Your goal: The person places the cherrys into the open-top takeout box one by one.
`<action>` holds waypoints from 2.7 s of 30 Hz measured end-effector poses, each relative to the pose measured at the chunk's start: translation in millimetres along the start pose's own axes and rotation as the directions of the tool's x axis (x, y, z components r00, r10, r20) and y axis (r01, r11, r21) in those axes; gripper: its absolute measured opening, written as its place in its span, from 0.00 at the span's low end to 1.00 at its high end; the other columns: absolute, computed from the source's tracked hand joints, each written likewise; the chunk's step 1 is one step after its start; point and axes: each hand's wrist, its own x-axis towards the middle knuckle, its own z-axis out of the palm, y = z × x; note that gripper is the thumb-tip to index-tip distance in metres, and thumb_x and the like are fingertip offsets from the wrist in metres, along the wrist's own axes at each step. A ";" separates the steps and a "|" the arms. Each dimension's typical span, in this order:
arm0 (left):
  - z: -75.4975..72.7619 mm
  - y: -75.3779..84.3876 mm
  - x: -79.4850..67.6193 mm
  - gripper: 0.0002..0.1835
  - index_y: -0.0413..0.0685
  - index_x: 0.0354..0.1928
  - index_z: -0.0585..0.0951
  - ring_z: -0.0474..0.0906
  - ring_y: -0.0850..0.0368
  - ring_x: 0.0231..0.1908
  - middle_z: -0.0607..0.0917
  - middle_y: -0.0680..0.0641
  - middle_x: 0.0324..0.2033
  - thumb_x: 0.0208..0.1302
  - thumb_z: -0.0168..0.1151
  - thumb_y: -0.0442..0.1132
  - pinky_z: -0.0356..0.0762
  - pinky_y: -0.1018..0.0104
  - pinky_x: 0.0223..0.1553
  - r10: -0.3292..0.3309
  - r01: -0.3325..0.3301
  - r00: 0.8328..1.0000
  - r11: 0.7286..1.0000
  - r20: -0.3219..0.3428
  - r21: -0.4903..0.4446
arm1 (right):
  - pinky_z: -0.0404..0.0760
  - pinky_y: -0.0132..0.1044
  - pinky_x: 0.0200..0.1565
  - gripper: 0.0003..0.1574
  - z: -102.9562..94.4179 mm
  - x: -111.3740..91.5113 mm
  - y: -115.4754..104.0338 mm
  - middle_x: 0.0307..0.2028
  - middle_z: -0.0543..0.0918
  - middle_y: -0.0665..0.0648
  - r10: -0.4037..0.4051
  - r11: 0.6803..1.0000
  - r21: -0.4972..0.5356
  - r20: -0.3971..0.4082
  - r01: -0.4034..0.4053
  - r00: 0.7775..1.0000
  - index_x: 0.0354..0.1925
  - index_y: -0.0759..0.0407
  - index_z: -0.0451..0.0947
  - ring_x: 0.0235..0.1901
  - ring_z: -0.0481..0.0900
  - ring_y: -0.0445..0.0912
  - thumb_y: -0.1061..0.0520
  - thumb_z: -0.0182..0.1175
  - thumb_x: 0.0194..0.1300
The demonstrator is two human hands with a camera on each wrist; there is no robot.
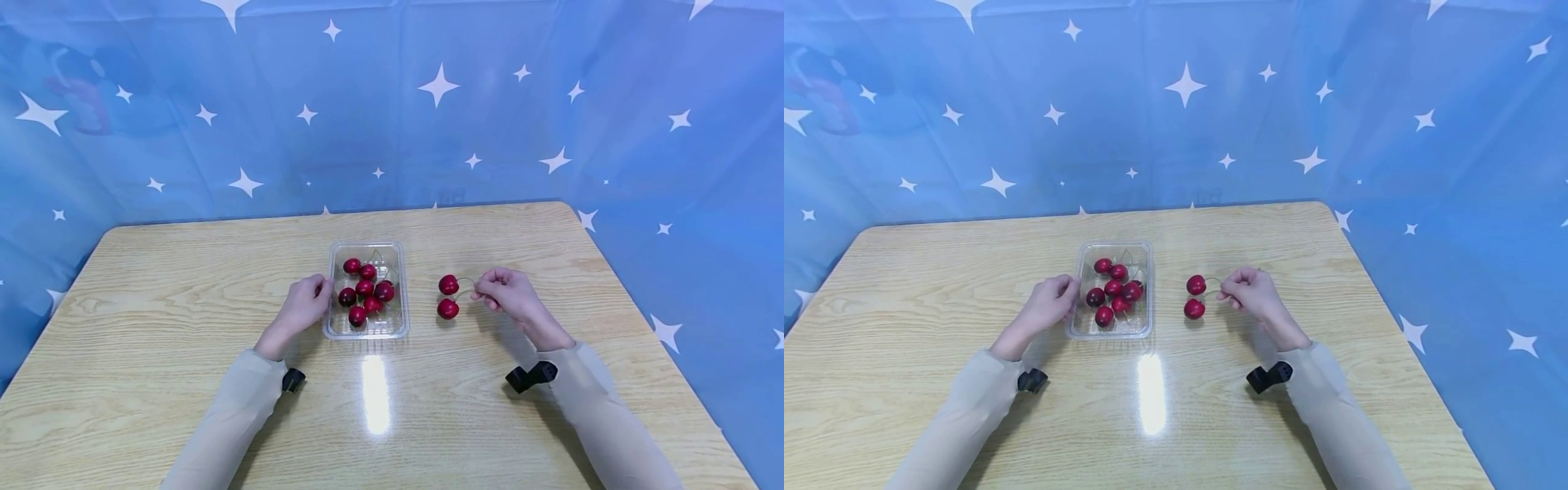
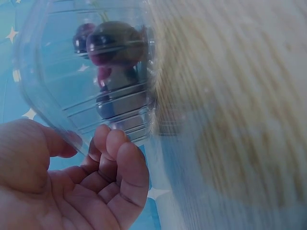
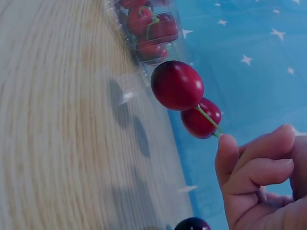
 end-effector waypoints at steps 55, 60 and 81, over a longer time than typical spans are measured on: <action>0.2 -2.1 0.5 0.17 0.42 0.23 0.72 0.64 0.59 0.14 0.72 0.51 0.14 0.71 0.46 0.38 0.62 0.69 0.17 0.004 -0.004 1.000 1.000 -0.010 0.010 | 0.58 0.25 0.18 0.09 59.5 2.5 -24.7 0.23 0.82 0.50 -0.060 0.993 0.109 0.127 0.046 0.990 0.41 0.72 0.72 0.12 0.64 0.36 0.65 0.52 0.66; -0.2 -2.4 0.7 0.17 0.42 0.23 0.73 0.64 0.59 0.14 0.72 0.51 0.14 0.72 0.46 0.38 0.62 0.69 0.17 0.007 -0.007 1.000 1.000 -0.003 0.003 | 0.59 0.25 0.17 0.09 67.7 4.4 -27.3 0.23 0.82 0.51 -0.056 0.991 0.126 0.138 0.038 0.989 0.41 0.73 0.73 0.12 0.64 0.36 0.66 0.53 0.65; -0.6 -2.8 1.7 0.17 0.42 0.23 0.73 0.66 0.59 0.15 0.73 0.50 0.14 0.72 0.45 0.38 0.63 0.69 0.18 0.015 -0.015 1.000 1.000 -0.003 -0.003 | 0.64 0.24 0.17 0.07 92.2 8.4 -28.0 0.21 0.82 0.51 -0.059 0.995 0.086 0.194 0.043 0.979 0.38 0.73 0.73 0.12 0.66 0.36 0.67 0.55 0.63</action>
